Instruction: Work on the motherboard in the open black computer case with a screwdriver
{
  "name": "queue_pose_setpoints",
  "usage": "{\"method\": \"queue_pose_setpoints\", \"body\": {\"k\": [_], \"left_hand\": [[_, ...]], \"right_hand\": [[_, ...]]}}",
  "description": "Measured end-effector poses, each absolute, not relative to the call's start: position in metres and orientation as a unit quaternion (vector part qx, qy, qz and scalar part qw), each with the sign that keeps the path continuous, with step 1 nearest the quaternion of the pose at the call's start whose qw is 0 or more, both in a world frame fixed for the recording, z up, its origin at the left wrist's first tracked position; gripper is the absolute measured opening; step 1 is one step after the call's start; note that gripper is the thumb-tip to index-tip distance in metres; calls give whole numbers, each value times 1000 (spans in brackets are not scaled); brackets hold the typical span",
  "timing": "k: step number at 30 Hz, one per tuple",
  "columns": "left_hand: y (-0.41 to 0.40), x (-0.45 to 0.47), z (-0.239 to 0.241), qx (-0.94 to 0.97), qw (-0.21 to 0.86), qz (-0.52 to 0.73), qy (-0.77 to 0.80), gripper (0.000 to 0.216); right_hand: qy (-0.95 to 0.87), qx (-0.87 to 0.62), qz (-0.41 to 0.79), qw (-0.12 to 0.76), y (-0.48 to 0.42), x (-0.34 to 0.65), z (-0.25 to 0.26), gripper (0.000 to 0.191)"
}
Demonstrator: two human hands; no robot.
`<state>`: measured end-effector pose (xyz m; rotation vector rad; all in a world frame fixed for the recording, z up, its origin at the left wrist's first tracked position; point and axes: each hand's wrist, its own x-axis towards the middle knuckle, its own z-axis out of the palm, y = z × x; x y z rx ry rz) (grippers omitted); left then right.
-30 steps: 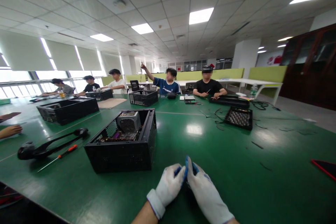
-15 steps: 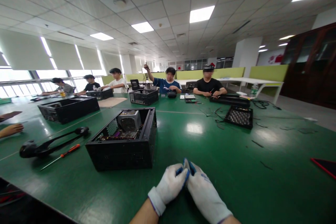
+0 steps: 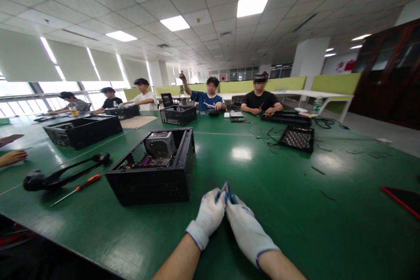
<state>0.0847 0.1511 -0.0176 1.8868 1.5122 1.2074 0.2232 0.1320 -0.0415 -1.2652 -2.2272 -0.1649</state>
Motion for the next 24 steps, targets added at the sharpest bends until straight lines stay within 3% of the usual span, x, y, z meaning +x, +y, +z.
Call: {"method": "queue_pose_setpoints", "body": {"k": [4, 12, 19, 24], "left_hand": [[153, 82, -15, 679, 215, 438, 548, 31], [153, 79, -9, 674, 232, 446, 541, 35], [150, 81, -14, 676, 240, 441, 540, 33], [146, 84, -16, 691, 268, 429, 517, 38]], "right_hand": [[-835, -456, -31, 307, 128, 222, -38, 62], [-859, -431, 1, 275, 129, 228, -39, 58], [-843, -496, 14, 207, 121, 223, -30, 53], [-842, -530, 10, 105, 117, 222, -16, 52]]}}
